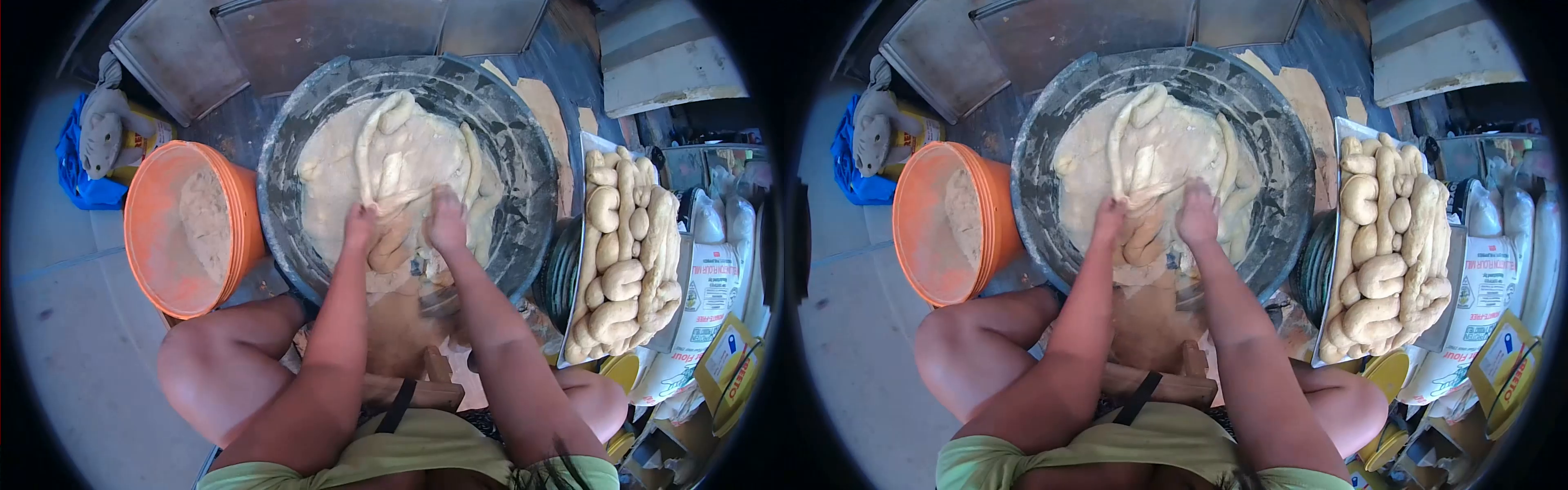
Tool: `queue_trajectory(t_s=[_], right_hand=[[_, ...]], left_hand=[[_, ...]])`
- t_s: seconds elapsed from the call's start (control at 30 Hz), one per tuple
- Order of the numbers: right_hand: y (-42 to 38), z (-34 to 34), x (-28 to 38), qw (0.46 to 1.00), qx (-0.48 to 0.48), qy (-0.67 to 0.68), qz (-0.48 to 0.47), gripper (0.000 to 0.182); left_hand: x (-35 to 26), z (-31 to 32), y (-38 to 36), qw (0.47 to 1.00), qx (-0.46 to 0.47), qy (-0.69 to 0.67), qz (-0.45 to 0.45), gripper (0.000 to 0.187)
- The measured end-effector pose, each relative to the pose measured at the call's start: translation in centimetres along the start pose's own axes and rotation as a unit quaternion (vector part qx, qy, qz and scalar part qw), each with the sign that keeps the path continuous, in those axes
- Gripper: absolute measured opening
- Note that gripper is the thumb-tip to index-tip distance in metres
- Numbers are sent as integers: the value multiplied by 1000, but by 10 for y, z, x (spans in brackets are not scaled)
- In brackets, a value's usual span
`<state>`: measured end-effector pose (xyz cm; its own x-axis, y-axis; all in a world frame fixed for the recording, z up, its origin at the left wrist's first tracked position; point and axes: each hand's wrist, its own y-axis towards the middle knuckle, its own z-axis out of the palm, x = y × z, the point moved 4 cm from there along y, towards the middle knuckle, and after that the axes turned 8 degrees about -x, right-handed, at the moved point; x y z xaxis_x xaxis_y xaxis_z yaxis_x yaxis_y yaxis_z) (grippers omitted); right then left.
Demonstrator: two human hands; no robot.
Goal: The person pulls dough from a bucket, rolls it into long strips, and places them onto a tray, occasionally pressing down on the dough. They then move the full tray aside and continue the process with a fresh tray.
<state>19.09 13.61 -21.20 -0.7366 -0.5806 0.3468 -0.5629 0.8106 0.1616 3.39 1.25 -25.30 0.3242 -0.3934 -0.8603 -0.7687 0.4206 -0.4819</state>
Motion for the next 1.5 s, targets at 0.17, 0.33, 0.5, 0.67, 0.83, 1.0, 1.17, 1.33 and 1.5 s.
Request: queue_trajectory(t_s=[0.17,0.33,0.5,0.67,0.83,1.0,1.17,1.33,1.5], right_hand=[[-42,-7,30,946,277,-93,-142,72],[-15,-22,12,930,215,279,109,81],[58,-160,77,949,-117,283,-68,83],[70,-167,123,912,32,402,-70,31],[-20,-66,57,962,195,174,-81,30],[-76,-97,14,816,453,352,79,48],[-24,-303,-32,881,299,338,-142,58],[1,-500,-137,969,116,216,26,41],[-21,-523,-264,955,-91,259,111,33]], left_hand=[[5,11,-17,983,44,-140,-111,18],[-65,34,-7,978,89,-188,11,22],[-238,6,-100,915,321,-201,141,24],[-384,-71,-241,757,355,-373,401,25],[-417,-185,-241,659,317,-541,415,12],[-392,-201,-209,762,183,-551,286,12],[-380,-156,-192,817,173,-471,285,14],[-382,-68,-231,869,177,-385,257,43],[-373,-2,-266,907,221,-155,322,35]])
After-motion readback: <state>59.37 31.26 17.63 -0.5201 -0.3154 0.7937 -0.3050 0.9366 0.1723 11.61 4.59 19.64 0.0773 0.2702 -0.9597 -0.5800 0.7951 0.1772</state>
